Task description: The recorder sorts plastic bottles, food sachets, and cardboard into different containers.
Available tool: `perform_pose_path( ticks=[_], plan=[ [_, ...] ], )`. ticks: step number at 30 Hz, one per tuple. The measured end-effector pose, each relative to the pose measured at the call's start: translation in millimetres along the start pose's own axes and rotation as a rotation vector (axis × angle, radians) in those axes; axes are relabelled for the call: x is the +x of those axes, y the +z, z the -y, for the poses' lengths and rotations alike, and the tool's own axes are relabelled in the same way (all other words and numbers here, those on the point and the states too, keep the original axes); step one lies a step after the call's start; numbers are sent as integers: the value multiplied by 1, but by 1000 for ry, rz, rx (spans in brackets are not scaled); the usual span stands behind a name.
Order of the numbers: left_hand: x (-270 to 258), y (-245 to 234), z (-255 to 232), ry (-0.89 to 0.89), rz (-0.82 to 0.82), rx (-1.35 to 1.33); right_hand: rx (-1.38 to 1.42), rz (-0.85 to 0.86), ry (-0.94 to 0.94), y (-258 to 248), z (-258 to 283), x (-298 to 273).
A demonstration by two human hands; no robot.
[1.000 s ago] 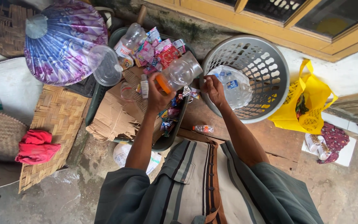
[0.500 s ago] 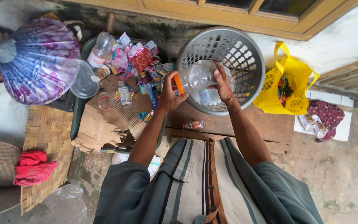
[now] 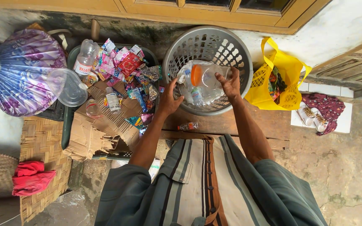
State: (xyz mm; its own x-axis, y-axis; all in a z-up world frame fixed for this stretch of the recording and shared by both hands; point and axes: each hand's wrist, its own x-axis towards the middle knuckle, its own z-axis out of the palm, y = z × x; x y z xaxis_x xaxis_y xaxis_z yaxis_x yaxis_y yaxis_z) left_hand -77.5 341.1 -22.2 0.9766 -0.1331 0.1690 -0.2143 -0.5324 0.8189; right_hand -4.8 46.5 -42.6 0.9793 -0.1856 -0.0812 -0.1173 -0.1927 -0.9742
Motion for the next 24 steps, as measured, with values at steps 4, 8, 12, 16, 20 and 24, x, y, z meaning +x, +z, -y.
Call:
perform_pose_path(
  ticks=[4,8,12,16,20,24],
  plan=[
    [-1,-1,6,-78,1,1,-71,-43,24,-4,-19,8],
    [-3,0,22,-118,-58,-145,-234,-93,129,0,-11,7],
    [-5,-1,23,-120,-93,-207,-327,-116,233,7,-4,9],
    [-6,1,22,-124,-112,-186,-262,-101,168,17,-40,31],
    [-7,0,19,-155,-109,-176,-230,-118,230,27,-39,39],
    [-7,2,19,-172,-110,-174,-151,-129,204,35,-39,40]
  ],
)
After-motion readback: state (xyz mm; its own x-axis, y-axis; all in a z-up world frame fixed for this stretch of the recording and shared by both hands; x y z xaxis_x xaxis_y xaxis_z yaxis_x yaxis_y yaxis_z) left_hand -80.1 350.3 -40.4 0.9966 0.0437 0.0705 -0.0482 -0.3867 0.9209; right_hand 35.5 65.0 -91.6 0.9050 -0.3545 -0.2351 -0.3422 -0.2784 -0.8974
